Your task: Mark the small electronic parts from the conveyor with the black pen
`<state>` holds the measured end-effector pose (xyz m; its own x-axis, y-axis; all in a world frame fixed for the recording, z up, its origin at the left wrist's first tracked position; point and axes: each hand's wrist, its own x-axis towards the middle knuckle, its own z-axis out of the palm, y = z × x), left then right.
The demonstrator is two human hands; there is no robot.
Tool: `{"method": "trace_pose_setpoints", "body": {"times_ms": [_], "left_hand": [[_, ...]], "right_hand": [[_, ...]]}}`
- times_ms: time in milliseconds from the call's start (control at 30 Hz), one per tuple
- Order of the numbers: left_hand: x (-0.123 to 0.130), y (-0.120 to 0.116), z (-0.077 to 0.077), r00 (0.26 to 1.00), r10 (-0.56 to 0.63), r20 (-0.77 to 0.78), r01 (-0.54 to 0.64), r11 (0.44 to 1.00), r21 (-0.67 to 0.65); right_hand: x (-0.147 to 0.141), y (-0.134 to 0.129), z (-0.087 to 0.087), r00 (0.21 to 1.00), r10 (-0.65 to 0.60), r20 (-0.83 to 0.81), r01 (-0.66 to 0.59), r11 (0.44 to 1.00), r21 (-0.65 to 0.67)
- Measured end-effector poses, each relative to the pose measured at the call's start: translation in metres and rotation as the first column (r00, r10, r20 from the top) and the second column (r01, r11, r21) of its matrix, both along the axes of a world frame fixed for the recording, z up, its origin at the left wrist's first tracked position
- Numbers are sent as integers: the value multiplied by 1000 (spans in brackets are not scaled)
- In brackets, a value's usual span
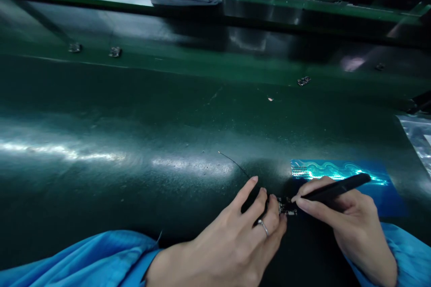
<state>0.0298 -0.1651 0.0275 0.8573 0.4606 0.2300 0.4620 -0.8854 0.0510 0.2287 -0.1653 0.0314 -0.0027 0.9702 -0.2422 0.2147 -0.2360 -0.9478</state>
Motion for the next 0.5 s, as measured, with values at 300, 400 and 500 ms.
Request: {"method": "trace_pose_setpoints", "body": {"times_ms": [300,400,500], "left_hand": [[-1,3,7,999,-6,-34,6,1000,-8],[-1,2,6,999,-9,-43,9,1000,-10],[0,1,4,1000,-1,-24,1,1000,-8]], "right_hand": [[3,1,-2,999,43,-4,-43,999,17],[4,3,-3,999,39,-29,-39,999,10],[4,4,-3,998,33,-58,-33,999,0]]}}
